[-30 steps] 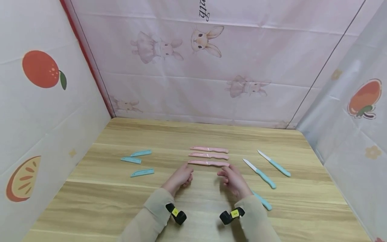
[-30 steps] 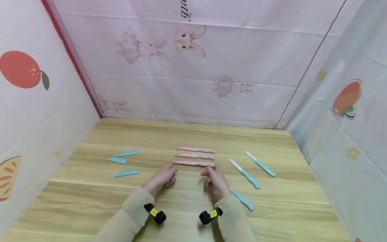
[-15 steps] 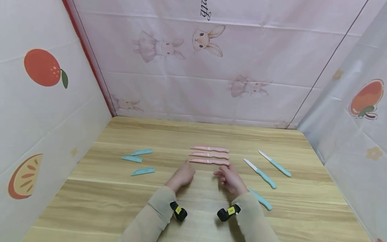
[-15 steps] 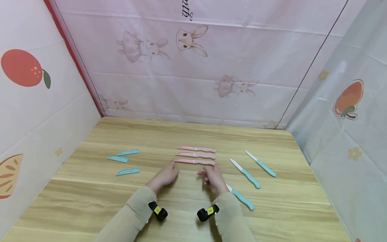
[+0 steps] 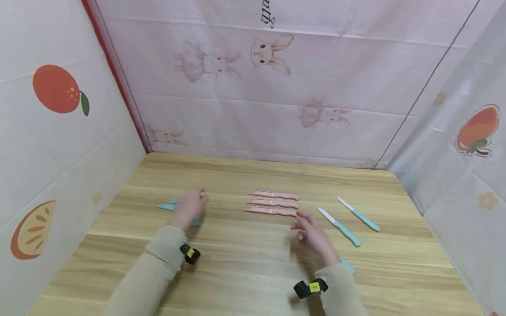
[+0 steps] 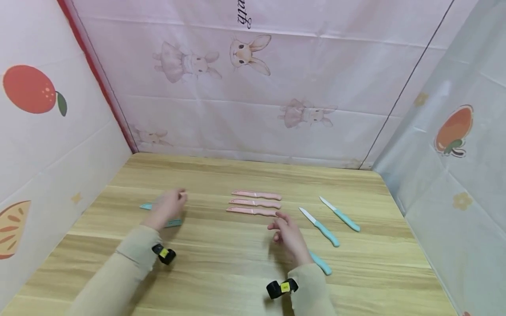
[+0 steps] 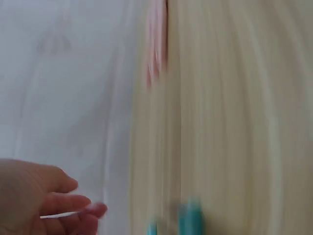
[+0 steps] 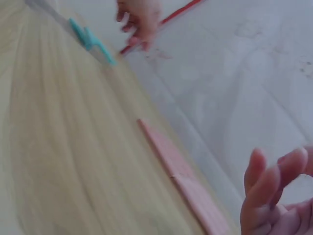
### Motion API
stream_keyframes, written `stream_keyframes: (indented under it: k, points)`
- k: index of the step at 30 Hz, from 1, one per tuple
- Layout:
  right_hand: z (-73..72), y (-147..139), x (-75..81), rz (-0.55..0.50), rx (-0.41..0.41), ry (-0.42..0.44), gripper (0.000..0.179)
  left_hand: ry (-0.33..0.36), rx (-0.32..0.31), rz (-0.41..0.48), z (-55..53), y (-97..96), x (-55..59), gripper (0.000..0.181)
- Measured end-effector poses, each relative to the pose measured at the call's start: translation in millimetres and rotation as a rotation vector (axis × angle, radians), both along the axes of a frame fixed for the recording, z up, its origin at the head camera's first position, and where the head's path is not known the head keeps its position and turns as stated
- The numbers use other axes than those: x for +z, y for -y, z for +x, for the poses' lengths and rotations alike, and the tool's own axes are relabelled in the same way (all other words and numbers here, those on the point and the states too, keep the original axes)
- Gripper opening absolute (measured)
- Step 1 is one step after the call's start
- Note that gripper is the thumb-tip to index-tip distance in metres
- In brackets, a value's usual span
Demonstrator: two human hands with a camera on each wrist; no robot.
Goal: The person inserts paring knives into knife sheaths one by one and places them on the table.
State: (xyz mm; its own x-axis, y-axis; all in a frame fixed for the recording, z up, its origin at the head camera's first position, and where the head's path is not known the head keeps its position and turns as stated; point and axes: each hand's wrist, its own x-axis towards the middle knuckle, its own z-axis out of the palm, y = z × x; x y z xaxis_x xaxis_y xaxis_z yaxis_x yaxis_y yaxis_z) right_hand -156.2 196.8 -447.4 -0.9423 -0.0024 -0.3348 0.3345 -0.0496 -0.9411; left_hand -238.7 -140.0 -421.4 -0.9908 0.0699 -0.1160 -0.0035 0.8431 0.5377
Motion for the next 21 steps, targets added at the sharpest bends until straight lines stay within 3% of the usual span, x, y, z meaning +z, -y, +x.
stream_keyframes:
  k: [2,5,8,11,17,21]
  points:
    - [5.0,-4.8,5.1,-0.019,-0.026,-0.015,0.045,-0.019,0.02,-0.145,-8.5,20.2,1.8,0.04]
    - [12.3,-13.6,10.3,-0.041,-0.064,-0.035,0.042,0.012,0.027,-0.266,-19.1,43.6,-3.3,0.03]
    - [19.0,-25.3,12.6,-0.024,-0.103,-0.052,0.038,0.052,0.013,-0.316,-27.2,58.0,-12.0,0.021]
    - [24.9,-39.7,14.6,0.032,-0.143,-0.064,0.036,0.047,-0.011,-0.365,-32.7,67.3,-19.9,0.022]
    - [35.9,-64.2,20.8,0.246,-0.187,-0.092,0.034,-0.133,-0.037,-0.398,-38.1,72.8,-30.4,0.012]
    - [44.6,-71.0,23.7,0.468,-0.118,-0.127,0.032,-0.253,-0.043,-0.324,-38.1,67.5,-34.0,0.011]
